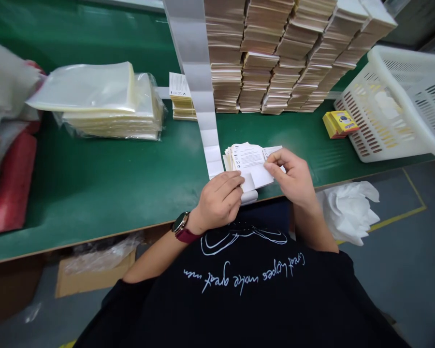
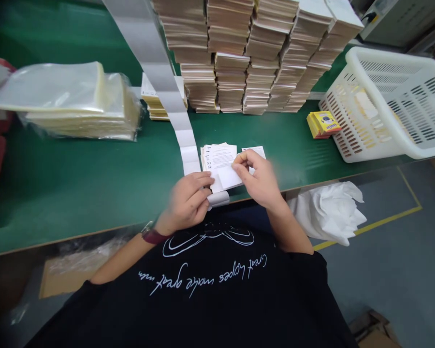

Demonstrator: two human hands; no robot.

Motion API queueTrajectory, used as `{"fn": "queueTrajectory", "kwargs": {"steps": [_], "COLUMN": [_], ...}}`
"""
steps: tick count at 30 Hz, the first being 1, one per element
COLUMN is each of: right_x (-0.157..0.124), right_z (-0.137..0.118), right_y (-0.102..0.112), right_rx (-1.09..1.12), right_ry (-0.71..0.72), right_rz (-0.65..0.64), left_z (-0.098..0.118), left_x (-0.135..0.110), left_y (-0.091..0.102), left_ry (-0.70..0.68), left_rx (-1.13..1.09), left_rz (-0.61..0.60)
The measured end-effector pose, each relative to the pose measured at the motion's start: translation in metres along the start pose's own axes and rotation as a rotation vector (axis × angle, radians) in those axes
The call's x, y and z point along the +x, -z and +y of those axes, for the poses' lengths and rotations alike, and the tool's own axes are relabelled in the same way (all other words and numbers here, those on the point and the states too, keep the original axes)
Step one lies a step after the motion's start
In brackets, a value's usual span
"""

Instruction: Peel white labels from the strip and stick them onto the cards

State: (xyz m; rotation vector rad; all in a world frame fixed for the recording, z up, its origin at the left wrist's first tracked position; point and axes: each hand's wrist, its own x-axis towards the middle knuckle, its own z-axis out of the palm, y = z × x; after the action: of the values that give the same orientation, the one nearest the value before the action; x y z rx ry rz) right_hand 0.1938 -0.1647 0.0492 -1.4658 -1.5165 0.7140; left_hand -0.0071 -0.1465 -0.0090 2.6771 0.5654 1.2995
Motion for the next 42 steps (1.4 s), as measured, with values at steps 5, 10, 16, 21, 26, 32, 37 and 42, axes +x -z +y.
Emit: {"fn": "queueTrajectory", "kwargs": {"steps": [5,10,16,21,26,32,37,42], "right_x": [0.001,-0.004,-0.009,-0.001,0.001,-0.008,-0.004,0.004], "right_z": [0.004,0.005,0.007,0.019,0.024,0.029,0.055,0.082], "right_y": [-0.01,-0.018,-0.021,-0.008,-0.005,-0.001,0.014,0.032], "right_rx": [-0.076,-0.339,-0.702,-0.33,-0.031,-0.4,-0.074,-0.542], "right_ry": [-0.023,0.072,0.141,-0.135,-0.168,0.041,-0.076,-0.159], "right_rz": [0.005,0.032,0.171,-0.013,0.024,0.232,0.285,0.305], "left_z": [0.0,-0.001,-0.001,-0.001,0.0,0.001,0.0,-0.001], "left_x": [0.0,-0.001,-0.001,-0.002,-0.004,-0.003,-0.003,-0.005], "left_y": [0.001,0.0,0.0,0.0,-0.003,-0.004,-0.006,-0.006], "left_ry": [0.0,-0.004,-0.016,-0.014,-0.027,-0.03,-0.02,-0.012], "left_rx": [0.022,0.033,0.051,0.046,0.031,0.086,0.068,0.05], "left_rz": [0.008,-0.023,-0.04,-0.046,-0.088,-0.091,-0.088,-0.016]}}
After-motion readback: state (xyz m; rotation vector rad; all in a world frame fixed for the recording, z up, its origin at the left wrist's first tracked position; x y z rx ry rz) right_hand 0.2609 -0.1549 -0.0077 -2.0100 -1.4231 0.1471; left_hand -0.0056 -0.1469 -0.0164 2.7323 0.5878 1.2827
